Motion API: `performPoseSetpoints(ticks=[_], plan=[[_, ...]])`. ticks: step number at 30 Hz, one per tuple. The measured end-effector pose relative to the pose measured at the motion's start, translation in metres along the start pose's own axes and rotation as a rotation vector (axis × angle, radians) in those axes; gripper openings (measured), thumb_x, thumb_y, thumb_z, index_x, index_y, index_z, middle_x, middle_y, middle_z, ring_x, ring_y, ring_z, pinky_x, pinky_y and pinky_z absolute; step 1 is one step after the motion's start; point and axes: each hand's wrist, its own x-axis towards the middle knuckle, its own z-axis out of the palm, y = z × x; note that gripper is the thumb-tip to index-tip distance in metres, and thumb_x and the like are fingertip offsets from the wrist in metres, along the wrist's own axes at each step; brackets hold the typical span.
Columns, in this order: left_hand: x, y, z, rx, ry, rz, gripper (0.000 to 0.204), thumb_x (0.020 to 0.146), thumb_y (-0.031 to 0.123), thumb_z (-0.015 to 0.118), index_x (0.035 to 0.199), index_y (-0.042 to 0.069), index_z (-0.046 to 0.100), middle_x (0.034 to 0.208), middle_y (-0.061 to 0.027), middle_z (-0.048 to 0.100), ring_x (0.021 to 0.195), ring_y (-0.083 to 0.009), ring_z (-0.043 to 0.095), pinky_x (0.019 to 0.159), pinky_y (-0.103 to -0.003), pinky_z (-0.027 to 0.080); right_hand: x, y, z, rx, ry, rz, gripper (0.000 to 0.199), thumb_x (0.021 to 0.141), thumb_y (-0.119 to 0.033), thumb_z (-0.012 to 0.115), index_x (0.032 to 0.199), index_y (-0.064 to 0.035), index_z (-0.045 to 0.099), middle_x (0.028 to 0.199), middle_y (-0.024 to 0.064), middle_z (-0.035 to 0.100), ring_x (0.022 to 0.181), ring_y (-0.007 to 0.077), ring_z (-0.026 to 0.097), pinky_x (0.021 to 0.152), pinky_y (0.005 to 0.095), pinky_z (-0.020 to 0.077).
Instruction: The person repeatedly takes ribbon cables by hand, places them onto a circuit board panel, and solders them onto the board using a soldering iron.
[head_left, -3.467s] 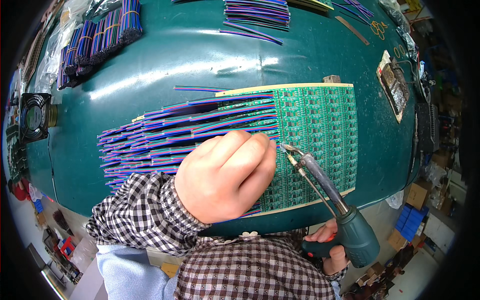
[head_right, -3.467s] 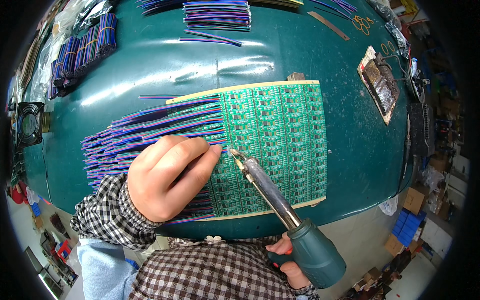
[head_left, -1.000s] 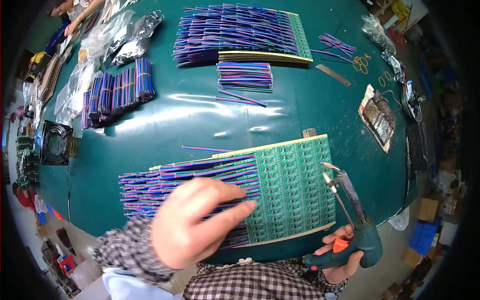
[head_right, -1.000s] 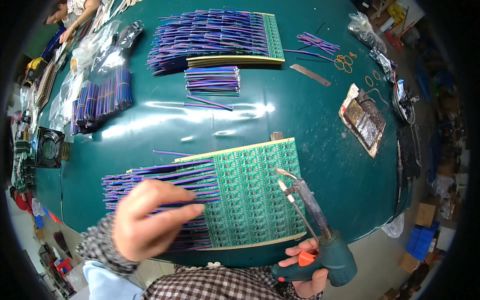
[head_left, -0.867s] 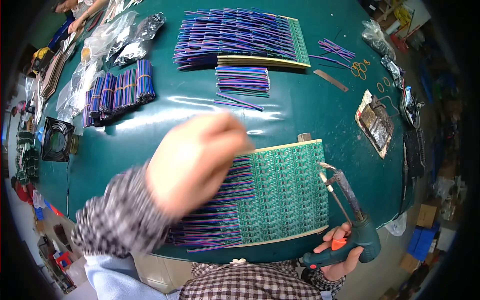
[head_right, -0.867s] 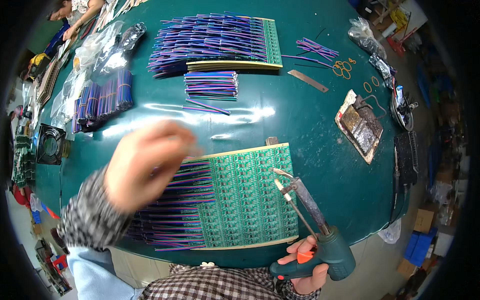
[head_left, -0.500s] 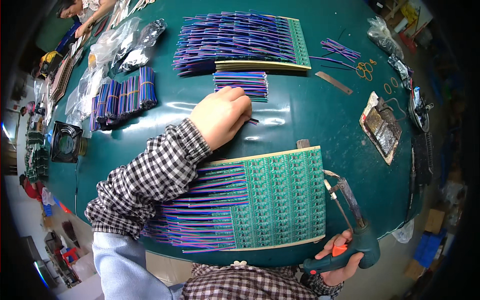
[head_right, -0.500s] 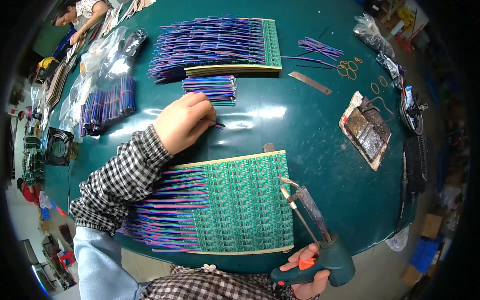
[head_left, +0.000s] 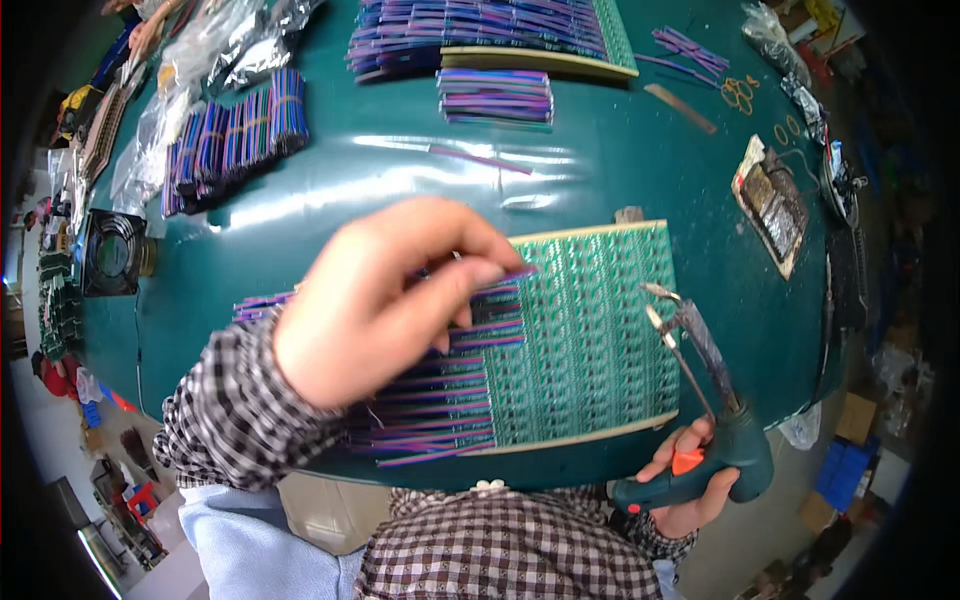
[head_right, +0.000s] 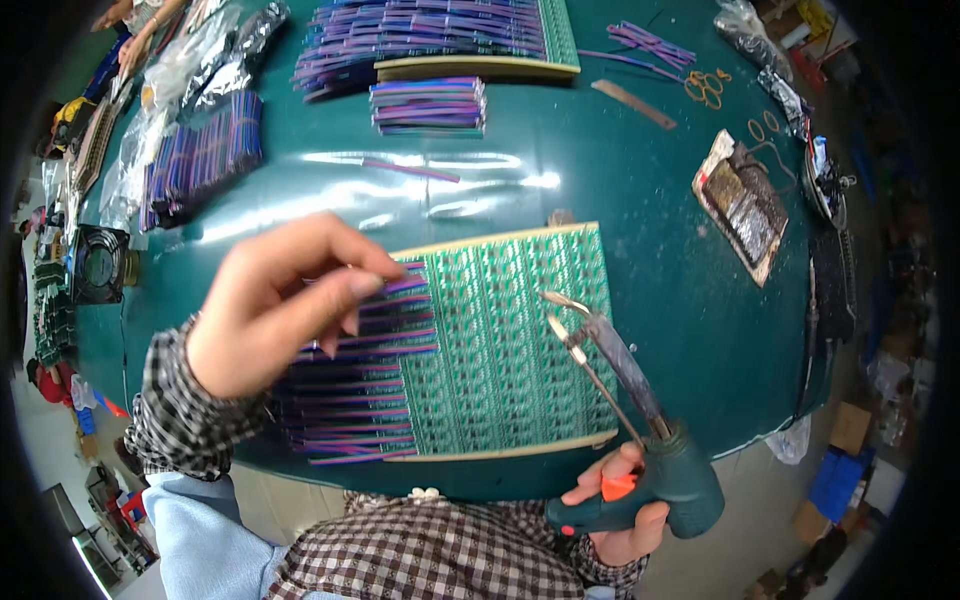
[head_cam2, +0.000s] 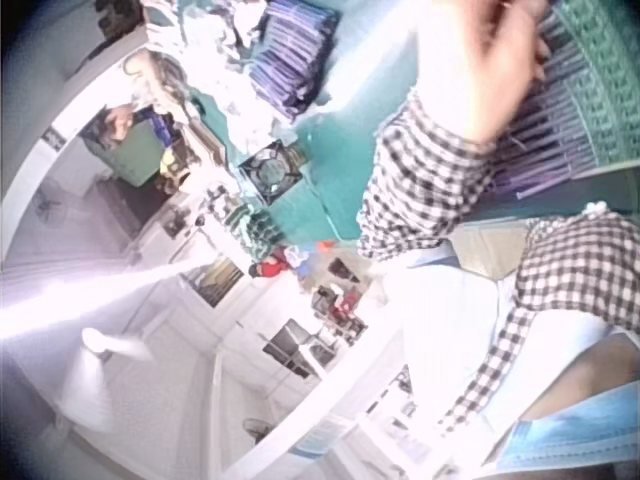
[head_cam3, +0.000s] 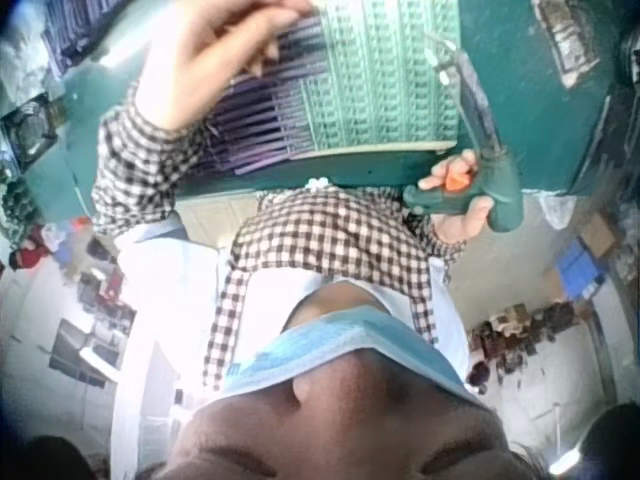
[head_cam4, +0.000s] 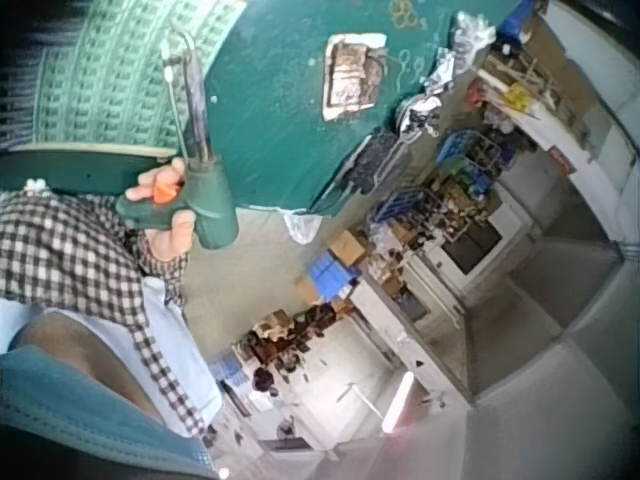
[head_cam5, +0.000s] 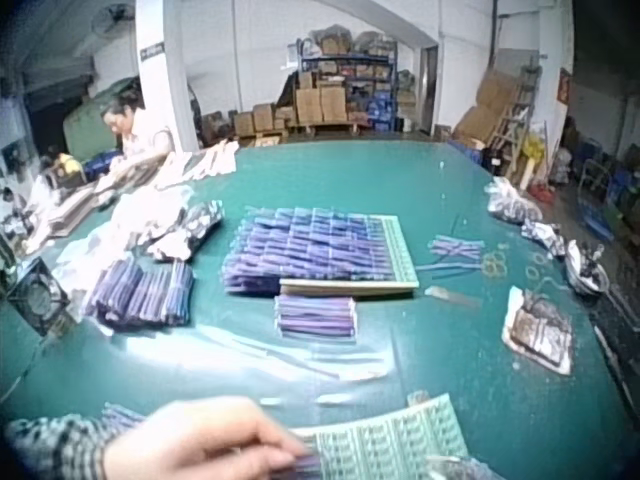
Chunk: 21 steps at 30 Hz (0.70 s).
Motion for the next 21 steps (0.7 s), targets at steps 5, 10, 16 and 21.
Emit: performPoseSetpoints(ticks=[5,10,16,21], plan=[[-0.02,-0.043,0.028,0.35,0.069,0.398,0.017,0.076,-0.002,0.066,0.094,-0.001,0.064,0.082,-0.0094,0.056,0.076,-0.0219,0.059,0.064,-0.029,0.048,-0.008,0.003,0.009,0.01,-0.072,0.038,0.061,0.093,-0.045,0.049,0.122,0.0078,0.038,0.102,0.0152,0.052,0.089,0.0241,0.057,0.059,0.0346,0.0618],[-0.031,-0.052,0.049,0.825,0.159,0.588,0.032,0.067,0.001,0.063,0.099,-0.001,0.064,0.089,-0.0097,0.056,0.076,-0.0224,0.059,0.063,-0.031,0.05,-0.022,0.004,0.004,0.013,-0.029,0.046,0.07,0.09,-0.047,0.053,0.127,0.0095,0.036,0.104,0.0166,0.055,0.094,0.0298,0.061,0.067,0.0385,0.062],[-0.042,-0.053,0.054,0.964,0.246,0.787,0.04,0.066,0.009,0.06,0.103,-0.005,0.063,0.094,-0.0133,0.06,0.077,-0.0228,0.061,0.06,-0.029,0.051,-0.033,-0.001,0.008,-0.032,0.005,0.101,0.07,0.088,-0.048,0.055,0.127,0.0073,0.037,0.105,0.0163,0.054,0.096,0.0304,0.061,0.072,0.0411,0.0612],[-0.04,-0.059,0.055,0.993,0.18,0.749,0.038,0.067,0.009,0.06,0.103,-0.004,0.062,0.093,-0.0124,0.059,0.076,-0.0228,0.06,0.06,-0.029,0.051,-0.039,0.001,0.013,-0.128,0.02,0.052,0.066,0.093,-0.047,0.048,0.123,0.0105,0.035,0.102,0.0174,0.051,0.093,0.0274,0.06,0.066,0.0353,0.0622]])
